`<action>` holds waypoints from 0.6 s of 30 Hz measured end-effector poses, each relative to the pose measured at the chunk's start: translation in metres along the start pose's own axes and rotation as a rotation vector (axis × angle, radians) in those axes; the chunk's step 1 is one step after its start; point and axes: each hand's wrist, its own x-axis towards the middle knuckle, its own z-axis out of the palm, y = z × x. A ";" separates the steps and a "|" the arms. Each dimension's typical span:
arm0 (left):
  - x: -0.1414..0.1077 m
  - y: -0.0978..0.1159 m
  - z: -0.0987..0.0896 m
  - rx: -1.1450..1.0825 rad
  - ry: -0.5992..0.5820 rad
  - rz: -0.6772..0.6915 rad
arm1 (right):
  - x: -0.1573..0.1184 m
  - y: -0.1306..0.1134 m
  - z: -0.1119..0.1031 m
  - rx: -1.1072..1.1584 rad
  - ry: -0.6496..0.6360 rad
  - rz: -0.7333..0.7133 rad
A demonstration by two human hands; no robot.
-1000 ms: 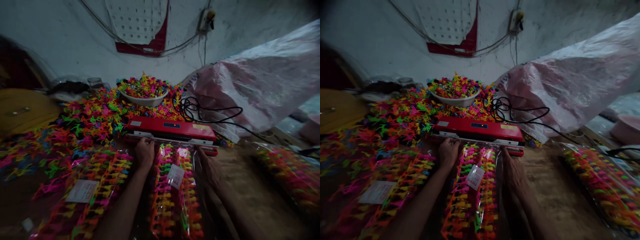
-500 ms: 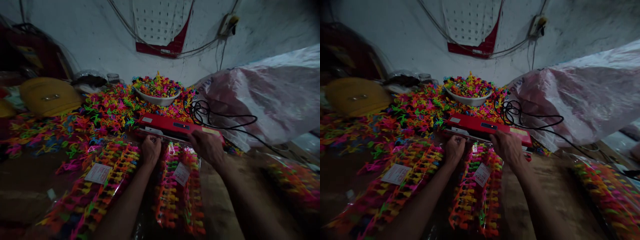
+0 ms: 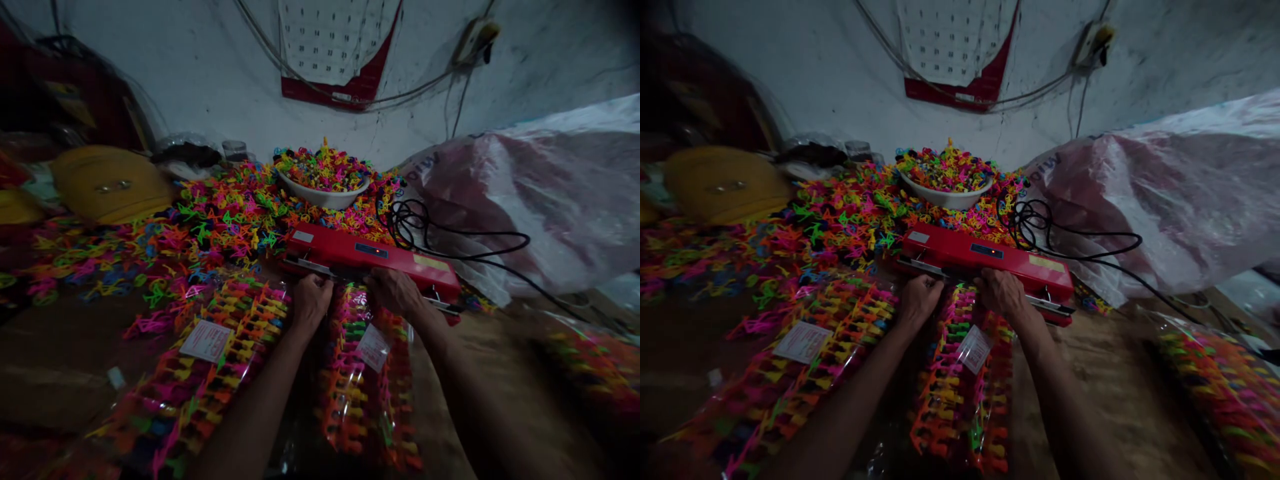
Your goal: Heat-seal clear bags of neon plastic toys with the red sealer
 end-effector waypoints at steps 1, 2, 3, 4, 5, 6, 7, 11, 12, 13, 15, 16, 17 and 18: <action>-0.001 0.001 -0.001 0.001 0.002 0.000 | 0.001 -0.002 0.000 -0.001 -0.006 0.013; -0.002 0.003 -0.003 0.001 0.007 0.000 | 0.002 -0.004 -0.001 -0.003 -0.009 0.029; -0.003 0.007 -0.006 0.002 0.020 0.002 | 0.003 -0.007 -0.001 -0.006 -0.008 0.050; -0.004 0.012 -0.008 0.001 0.045 0.012 | 0.004 -0.010 -0.001 -0.007 -0.003 0.073; -0.004 0.020 -0.010 -0.006 0.078 0.033 | 0.003 -0.014 -0.001 -0.007 0.002 0.099; -0.004 0.030 -0.012 -0.016 0.118 0.060 | 0.003 -0.017 -0.001 -0.001 0.008 0.122; -0.003 0.042 -0.012 -0.026 0.152 0.102 | 0.001 -0.020 -0.001 0.011 0.008 0.140; 0.012 0.103 0.002 0.012 -0.036 0.457 | -0.007 -0.025 -0.001 0.000 0.069 0.073; 0.018 0.118 0.011 0.052 -0.149 0.582 | -0.010 -0.025 -0.001 -0.023 0.107 0.035; 0.024 0.132 0.021 0.104 -0.268 0.710 | -0.014 -0.024 -0.001 -0.050 0.138 0.000; 0.036 0.154 0.043 0.243 -0.487 0.925 | -0.020 -0.021 -0.001 -0.104 0.170 -0.057; 0.041 0.163 0.053 0.326 -0.585 1.000 | -0.023 -0.020 0.000 -0.130 0.180 -0.076; 0.045 0.169 0.063 0.402 -0.697 1.041 | -0.025 -0.018 0.000 -0.161 0.199 -0.095; 0.047 0.174 0.072 0.457 -0.826 1.044 | -0.026 -0.016 0.001 -0.185 0.227 -0.112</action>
